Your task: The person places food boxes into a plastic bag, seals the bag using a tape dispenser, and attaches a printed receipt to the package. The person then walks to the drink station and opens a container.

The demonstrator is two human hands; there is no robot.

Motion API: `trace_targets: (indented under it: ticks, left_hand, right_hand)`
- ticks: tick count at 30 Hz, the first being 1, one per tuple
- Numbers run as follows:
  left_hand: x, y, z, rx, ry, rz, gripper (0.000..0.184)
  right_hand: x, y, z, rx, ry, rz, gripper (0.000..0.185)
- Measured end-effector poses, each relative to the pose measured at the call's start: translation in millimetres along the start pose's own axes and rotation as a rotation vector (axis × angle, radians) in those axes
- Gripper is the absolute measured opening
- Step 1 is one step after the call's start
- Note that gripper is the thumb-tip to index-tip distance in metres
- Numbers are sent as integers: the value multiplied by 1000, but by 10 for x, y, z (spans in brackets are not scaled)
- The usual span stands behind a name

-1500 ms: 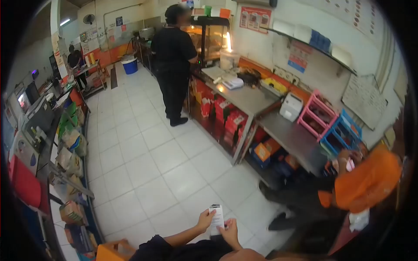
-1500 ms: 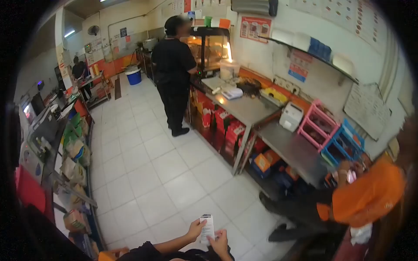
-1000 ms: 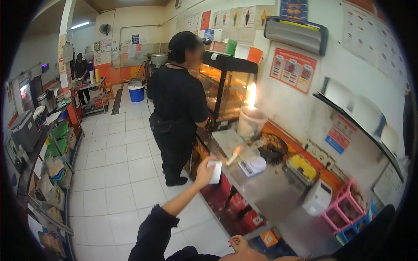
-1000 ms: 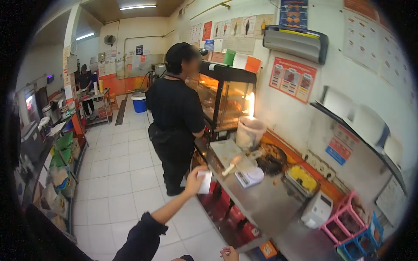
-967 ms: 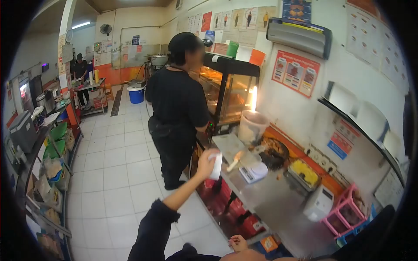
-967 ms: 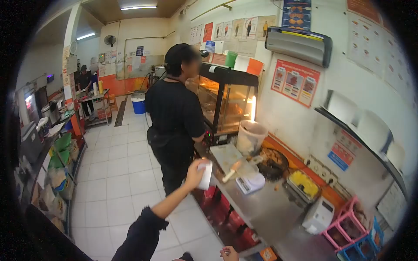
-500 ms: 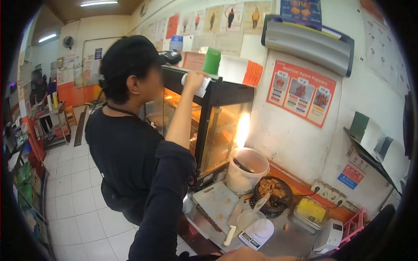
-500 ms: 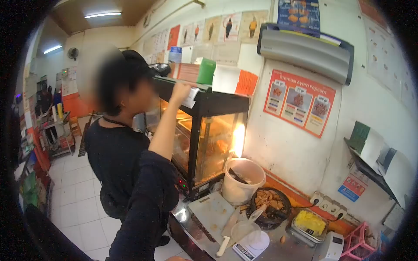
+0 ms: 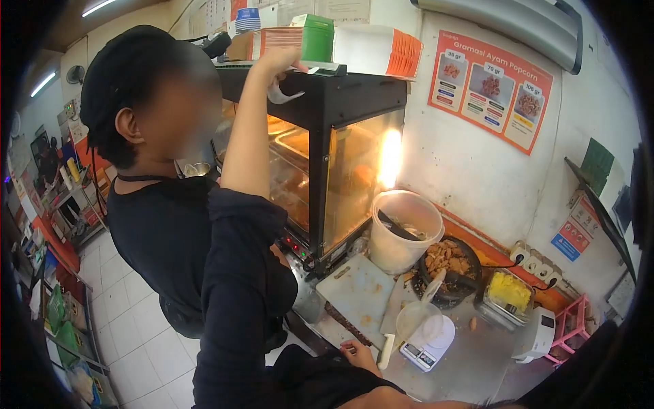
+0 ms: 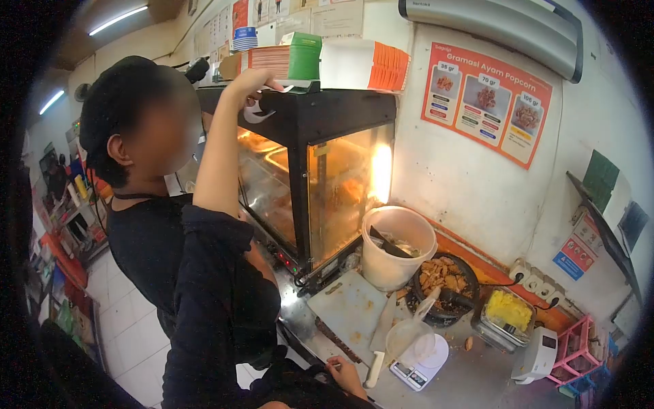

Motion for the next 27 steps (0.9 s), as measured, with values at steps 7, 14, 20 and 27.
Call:
trace_targets:
  ticks: [7, 14, 20, 27]
  left_hand:
    - [46, 16, 101, -58, 5, 139, 21]
    - [7, 3, 79, 229, 330, -489, 19]
    - [-521, 229, -156, 16, 827, -567, 23]
    - [-572, 113, -15, 301, 926, -732, 32]
  right_hand:
    - [1, -5, 58, 20, -31, 6, 18]
    - [-32, 14, 74, 13, -7, -3, 17]
    - [-104, 67, 84, -47, 36, 39, 17]
    - [-238, 137, -87, 24, 69, -22, 18]
Point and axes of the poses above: each hand's wrist, its own x-axis towards the middle knuckle, its own y-axis out of the palm, z = x × y, the point moved 8 cm from there along x, towards the middle knuckle
